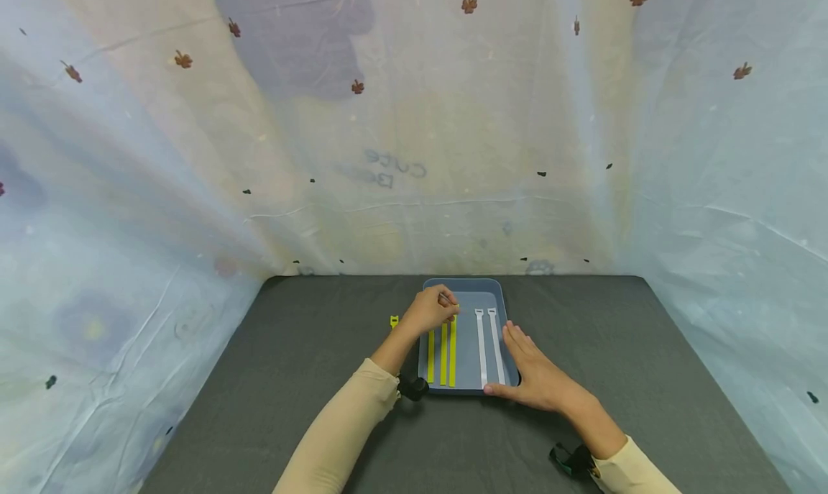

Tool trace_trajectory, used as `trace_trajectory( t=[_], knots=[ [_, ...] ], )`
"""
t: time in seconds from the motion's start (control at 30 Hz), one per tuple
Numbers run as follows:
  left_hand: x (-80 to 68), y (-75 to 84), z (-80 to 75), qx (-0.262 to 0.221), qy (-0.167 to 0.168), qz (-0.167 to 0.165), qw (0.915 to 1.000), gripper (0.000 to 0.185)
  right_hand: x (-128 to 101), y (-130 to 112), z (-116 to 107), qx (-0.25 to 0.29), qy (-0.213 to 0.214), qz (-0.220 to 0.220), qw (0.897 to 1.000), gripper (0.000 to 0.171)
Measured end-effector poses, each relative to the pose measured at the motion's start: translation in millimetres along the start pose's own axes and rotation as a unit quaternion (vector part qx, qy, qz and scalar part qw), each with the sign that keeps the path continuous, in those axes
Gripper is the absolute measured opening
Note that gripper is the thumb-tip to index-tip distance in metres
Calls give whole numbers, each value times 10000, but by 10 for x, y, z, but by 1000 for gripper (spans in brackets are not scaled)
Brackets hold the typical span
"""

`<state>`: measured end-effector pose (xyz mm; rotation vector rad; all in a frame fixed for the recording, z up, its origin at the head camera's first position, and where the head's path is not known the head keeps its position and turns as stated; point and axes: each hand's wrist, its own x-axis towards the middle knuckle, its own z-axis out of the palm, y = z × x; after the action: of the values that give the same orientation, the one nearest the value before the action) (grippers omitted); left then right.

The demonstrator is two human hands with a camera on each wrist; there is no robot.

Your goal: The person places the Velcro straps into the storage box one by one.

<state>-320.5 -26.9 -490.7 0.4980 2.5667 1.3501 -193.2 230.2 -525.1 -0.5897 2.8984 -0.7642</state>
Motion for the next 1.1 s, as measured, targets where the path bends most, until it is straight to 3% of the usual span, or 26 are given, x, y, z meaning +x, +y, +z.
trace_trajectory(
  t=[0.63, 1.1],
  knots=[
    [-228, -276, -465, -22, 437, -349, 9984, 12, 0, -10, 4, -38, 70, -26, 10000, 131],
    [-406, -717, -747, 256, 880, -537, 9943, 15, -8, -20, -2, -68, 79, -64, 9999, 130]
  ],
)
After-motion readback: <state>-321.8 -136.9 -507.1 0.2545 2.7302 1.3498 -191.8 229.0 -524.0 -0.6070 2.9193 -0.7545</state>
